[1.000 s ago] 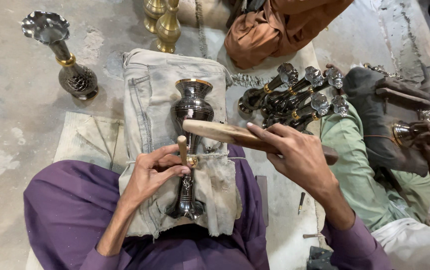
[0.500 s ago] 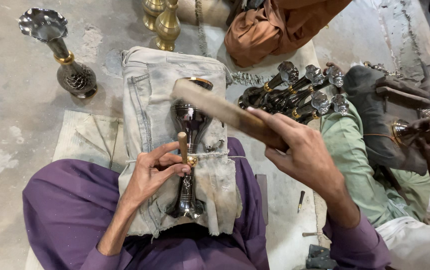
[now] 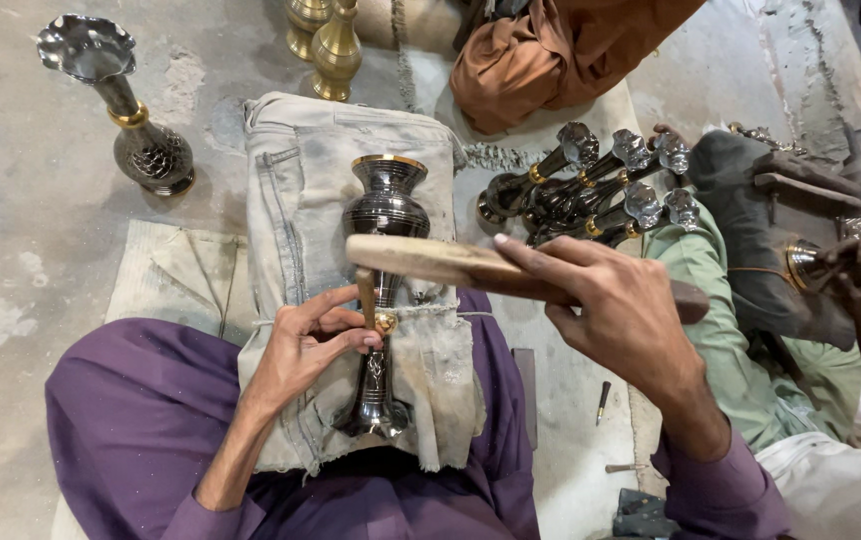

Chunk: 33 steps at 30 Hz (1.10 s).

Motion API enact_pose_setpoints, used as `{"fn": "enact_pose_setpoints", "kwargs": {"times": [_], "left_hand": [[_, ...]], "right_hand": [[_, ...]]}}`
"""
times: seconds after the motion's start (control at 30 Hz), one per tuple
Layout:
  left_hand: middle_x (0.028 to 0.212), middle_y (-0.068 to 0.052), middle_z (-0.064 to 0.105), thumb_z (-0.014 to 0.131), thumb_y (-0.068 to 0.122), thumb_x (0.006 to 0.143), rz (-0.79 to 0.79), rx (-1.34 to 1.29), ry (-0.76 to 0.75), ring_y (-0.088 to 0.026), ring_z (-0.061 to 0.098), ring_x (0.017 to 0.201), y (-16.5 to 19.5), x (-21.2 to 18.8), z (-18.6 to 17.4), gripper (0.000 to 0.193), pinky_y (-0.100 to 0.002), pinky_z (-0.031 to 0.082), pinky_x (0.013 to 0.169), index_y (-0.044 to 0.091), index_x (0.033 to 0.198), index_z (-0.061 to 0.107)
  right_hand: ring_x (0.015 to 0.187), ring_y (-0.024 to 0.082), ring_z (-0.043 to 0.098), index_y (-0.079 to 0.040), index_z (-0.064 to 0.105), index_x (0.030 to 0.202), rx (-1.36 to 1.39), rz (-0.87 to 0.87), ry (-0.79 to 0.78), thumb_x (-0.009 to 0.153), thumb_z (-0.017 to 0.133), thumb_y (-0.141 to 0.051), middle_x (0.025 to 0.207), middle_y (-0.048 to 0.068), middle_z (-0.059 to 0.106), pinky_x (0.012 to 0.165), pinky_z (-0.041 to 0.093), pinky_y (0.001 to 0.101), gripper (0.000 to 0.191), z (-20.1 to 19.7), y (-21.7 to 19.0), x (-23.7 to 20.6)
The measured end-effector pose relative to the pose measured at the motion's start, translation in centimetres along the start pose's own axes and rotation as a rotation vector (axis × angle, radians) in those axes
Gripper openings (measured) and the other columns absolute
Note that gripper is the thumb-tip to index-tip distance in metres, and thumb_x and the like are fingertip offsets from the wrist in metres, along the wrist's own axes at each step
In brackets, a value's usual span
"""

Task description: The person sits on the floor with a brass vase resting on a cloth pad, holds a small punch against the vase surface, and repeatedly strikes the punch with a wooden mallet to engrave decorative patterns, repositioning the punch around the vase as they work.

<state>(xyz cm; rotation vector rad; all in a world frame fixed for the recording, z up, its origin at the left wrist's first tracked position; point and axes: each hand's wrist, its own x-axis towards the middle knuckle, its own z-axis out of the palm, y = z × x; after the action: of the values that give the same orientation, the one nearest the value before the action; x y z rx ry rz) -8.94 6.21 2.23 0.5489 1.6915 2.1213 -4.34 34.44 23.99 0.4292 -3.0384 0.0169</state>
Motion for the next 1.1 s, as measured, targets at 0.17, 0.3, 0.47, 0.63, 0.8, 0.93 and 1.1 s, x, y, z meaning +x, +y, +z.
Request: {"fn": "enact_pose_setpoints", "kwargs": {"times": [0.17,0.3,0.47,0.63,0.8,0.93,1.1], "left_hand": [[0.098,-0.015,0.081,0.073,0.0,0.089,0.009,-0.079,-0.022,-0.017,0.079,0.089,-0.5,0.0,-0.1,0.056,-0.031,0.067,0.077,0.001,0.142,0.057],[0.098,-0.015,0.081,0.073,-0.001,0.089,0.013,-0.056,-0.031,-0.017,0.079,0.088,-0.7,0.0,-0.3,0.058,-0.031,0.067,0.078,0.002,0.144,0.056],[0.099,-0.014,0.081,0.073,-0.001,0.089,0.02,-0.067,-0.039,-0.017,0.079,0.088,-0.7,-0.1,-0.3,0.057,-0.031,0.067,0.077,0.002,0.144,0.056],[0.097,-0.014,0.081,0.072,-0.001,0.09,0.012,-0.045,-0.042,-0.017,0.079,0.086,-0.9,0.0,-0.5,0.057,-0.031,0.066,0.077,0.002,0.144,0.056],[0.098,-0.014,0.081,0.071,-0.002,0.091,0.026,-0.064,-0.056,-0.016,0.078,0.086,-0.9,0.0,-0.6,0.057,-0.031,0.066,0.078,0.001,0.145,0.055],[0.099,-0.015,0.081,0.07,-0.003,0.091,0.002,-0.098,-0.058,-0.017,0.078,0.088,-0.8,0.0,-0.6,0.057,-0.031,0.066,0.078,0.001,0.145,0.055],[0.1,-0.016,0.081,0.071,-0.004,0.09,0.009,-0.069,-0.051,-0.017,0.077,0.086,-0.8,-0.1,-0.5,0.057,-0.031,0.065,0.076,0.001,0.145,0.056]], "right_hand": [[0.069,0.022,0.068,-0.032,0.056,0.148,0.075,0.09,-0.018,0.072,0.077,-0.01,0.097,0.003,0.07,0.063,0.059,0.0382,0.081,-0.3,-0.3,0.0],[0.072,0.023,0.069,-0.033,0.057,0.148,0.069,0.081,0.01,0.073,0.075,-0.009,0.098,0.003,0.07,0.064,0.059,0.0385,0.08,-0.5,-0.3,-0.2],[0.072,0.02,0.07,-0.033,0.059,0.144,0.002,0.017,0.01,0.07,0.077,-0.01,0.099,0.0,0.072,0.06,0.058,0.0366,0.079,-0.5,0.1,-0.7],[0.067,0.018,0.07,-0.036,0.063,0.139,-0.012,0.008,-0.05,0.077,0.08,-0.014,0.099,-0.002,0.074,0.055,0.058,0.033,0.068,0.0,0.6,-0.9],[0.073,0.021,0.07,-0.03,0.06,0.146,0.051,0.05,0.039,0.072,0.08,-0.011,0.1,0.002,0.072,0.065,0.059,0.0367,0.079,0.0,0.4,-1.3],[0.08,0.022,0.072,-0.033,0.06,0.144,-0.063,-0.014,0.1,0.073,0.079,-0.01,0.104,0.002,0.074,0.067,0.058,0.0383,0.077,-0.1,0.1,-1.2],[0.077,0.02,0.072,-0.034,0.059,0.144,0.032,0.054,0.033,0.073,0.077,-0.009,0.104,0.001,0.073,0.067,0.059,0.0366,0.077,-0.1,-0.2,-1.0]]}}
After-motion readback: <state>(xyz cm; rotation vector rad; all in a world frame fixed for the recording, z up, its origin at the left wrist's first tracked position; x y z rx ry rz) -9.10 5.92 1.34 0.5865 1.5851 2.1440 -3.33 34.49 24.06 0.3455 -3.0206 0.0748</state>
